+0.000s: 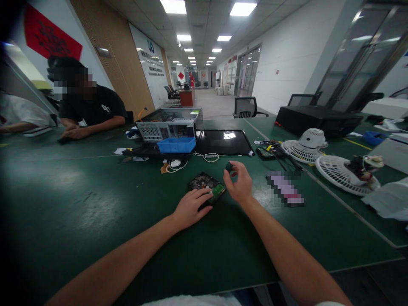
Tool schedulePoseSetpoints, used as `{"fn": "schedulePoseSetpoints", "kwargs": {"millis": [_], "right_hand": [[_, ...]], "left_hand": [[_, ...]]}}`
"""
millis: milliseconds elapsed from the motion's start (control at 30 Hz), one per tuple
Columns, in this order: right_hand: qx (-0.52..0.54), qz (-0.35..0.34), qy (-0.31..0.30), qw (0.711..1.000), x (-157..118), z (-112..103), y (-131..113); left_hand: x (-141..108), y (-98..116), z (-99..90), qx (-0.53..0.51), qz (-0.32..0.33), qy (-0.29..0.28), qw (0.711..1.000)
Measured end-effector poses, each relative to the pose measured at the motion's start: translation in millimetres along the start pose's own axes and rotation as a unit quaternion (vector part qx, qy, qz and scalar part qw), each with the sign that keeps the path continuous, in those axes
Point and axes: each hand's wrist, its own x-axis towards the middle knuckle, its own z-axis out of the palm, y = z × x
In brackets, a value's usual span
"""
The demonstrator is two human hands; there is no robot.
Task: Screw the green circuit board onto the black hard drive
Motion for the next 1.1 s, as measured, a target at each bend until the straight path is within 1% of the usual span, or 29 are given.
{"fn": "schedulePoseSetpoints", "kwargs": {"millis": [167,300,467,567,667,767,900,1000,1100], "right_hand": [[-0.013,-0.019,0.0,1.0,1.3,-1.0,-2.6],[0.002,-0.042,-0.01,0.999,2.8,-2.0,-5.6],[0.039,-0.021,-0.038,0.998,0.2,-1.4,-6.1],[0.031,-0.017,-0.028,0.999,-0.7,0.3,-3.5],[0.015,-0.032,-0.011,0.999,0.9,0.4,-2.1],[0.014,-0.039,-0.015,0.999,2.6,-1.5,-3.3],[0.018,-0.019,-0.038,0.999,2.3,-3.9,-5.3],[-0.008,-0.003,-0.023,1.0,2.0,-3.9,-5.4],[-0.016,-0.007,-0.012,1.0,2.8,-3.9,-4.9]], "left_hand": [[0.3,1.2,-0.9,-0.001,0.001,-0.001,1.0],[0.5,1.2,-1.0,-0.003,-0.003,-0.007,1.0],[0.1,-0.5,0.9,-0.005,-0.004,-0.004,1.0],[0.2,-0.5,1.0,-0.003,-0.001,-0.002,1.0],[0.4,0.6,-0.2,-0.002,0.002,0.002,1.0],[0.6,1.9,-1.9,-0.002,0.001,0.003,1.0],[0.9,2.7,-4.0,0.001,-0.001,-0.001,1.0],[1.1,2.9,-4.8,0.001,-0.002,-0.006,1.0],[0.8,3.1,-4.7,-0.002,-0.002,-0.006,1.0]]}}
